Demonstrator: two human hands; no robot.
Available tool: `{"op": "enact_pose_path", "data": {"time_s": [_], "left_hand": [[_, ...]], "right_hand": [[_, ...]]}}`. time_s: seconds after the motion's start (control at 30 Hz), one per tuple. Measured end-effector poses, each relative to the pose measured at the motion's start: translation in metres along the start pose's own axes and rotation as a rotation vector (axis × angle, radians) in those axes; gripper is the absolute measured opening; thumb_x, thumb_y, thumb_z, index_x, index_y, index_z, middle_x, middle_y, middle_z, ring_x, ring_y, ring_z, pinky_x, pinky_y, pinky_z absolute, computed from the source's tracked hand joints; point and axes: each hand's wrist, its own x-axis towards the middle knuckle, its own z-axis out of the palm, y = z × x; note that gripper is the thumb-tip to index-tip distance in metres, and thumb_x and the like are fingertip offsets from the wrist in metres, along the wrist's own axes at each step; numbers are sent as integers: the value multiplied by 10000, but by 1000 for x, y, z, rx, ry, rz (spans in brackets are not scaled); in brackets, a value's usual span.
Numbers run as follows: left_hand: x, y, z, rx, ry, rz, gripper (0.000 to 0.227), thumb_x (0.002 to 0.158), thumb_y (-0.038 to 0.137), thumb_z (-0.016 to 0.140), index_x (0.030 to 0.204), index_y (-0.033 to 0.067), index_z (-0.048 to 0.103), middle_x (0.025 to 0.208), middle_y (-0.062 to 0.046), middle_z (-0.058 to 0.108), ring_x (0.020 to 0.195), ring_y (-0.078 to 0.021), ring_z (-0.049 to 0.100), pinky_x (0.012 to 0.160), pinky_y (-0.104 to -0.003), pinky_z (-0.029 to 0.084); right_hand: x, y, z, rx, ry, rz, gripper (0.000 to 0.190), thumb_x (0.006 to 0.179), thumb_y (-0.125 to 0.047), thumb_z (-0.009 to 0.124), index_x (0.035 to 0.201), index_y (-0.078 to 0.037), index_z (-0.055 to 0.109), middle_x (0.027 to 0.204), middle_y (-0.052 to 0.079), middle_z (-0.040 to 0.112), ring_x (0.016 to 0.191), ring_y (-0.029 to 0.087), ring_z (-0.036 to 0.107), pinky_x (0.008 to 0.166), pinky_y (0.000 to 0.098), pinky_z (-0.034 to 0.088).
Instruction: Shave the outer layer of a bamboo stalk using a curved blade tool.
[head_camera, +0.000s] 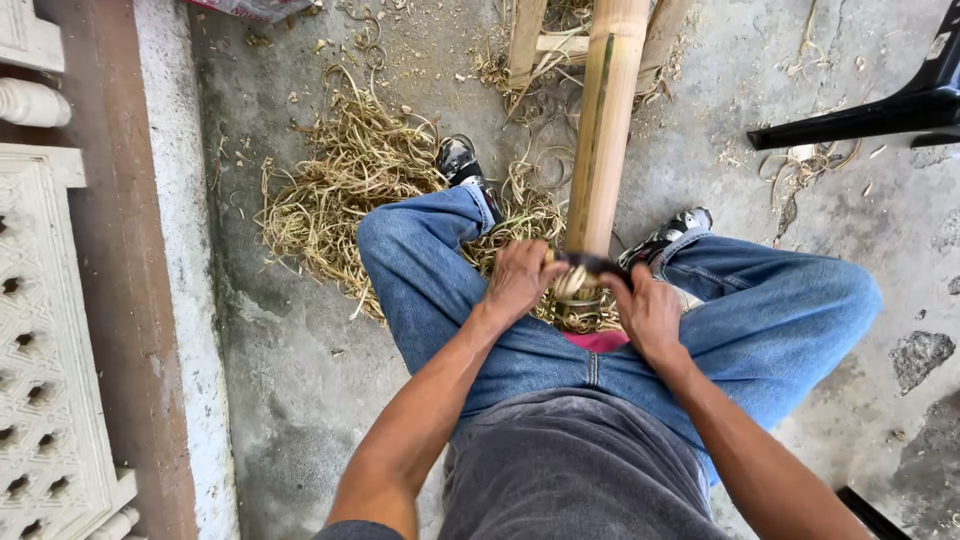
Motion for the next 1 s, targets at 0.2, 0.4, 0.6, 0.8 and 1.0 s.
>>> {"op": "enact_pose_path", "data": {"time_s": [0.2,0.4,0.6,0.8,1.0], "left_hand": [[18,16,-32,-126,-99,-266,441,964,499,630,857,72,611,844,-107,649,835,-250,596,805,-463,418],[161,-5,-33,16,186,-114,417,989,512,583,974,96,614,882,-102,634,827,-259,572,780,-492,401],[314,-30,-54,115,111,-233,453,988,577,521,1033,136,612,942,-49,642,872,-217,573,855,-471,433],[340,-40,-50,233,497,-56,458,905,591,591,946,136,609,894,-44,628,860,-219,567,724,-506,407],[283,-19,-45,238,252,-163,479,945,609,567,971,132,601,897,-39,602,825,-209,531,757,-451,416]], "right_hand": [[45,4,-18,214,-367,169,482,937,-545,621,902,-72,705,597,164,656,482,312,620,455,483,485],[190,20,-38,260,56,-231,467,1068,-480,642,920,-37,639,689,105,672,476,169,526,438,370,419],[332,7,-63,272,133,-116,389,1102,-380,648,1023,0,623,802,117,701,474,110,545,353,284,442],[356,9,-57,307,193,-76,356,1032,-362,713,1027,-18,624,786,131,701,500,117,563,368,239,468],[284,-12,-68,321,127,-19,345,1069,-358,661,1000,-24,609,734,119,693,502,159,563,374,349,400]]}}
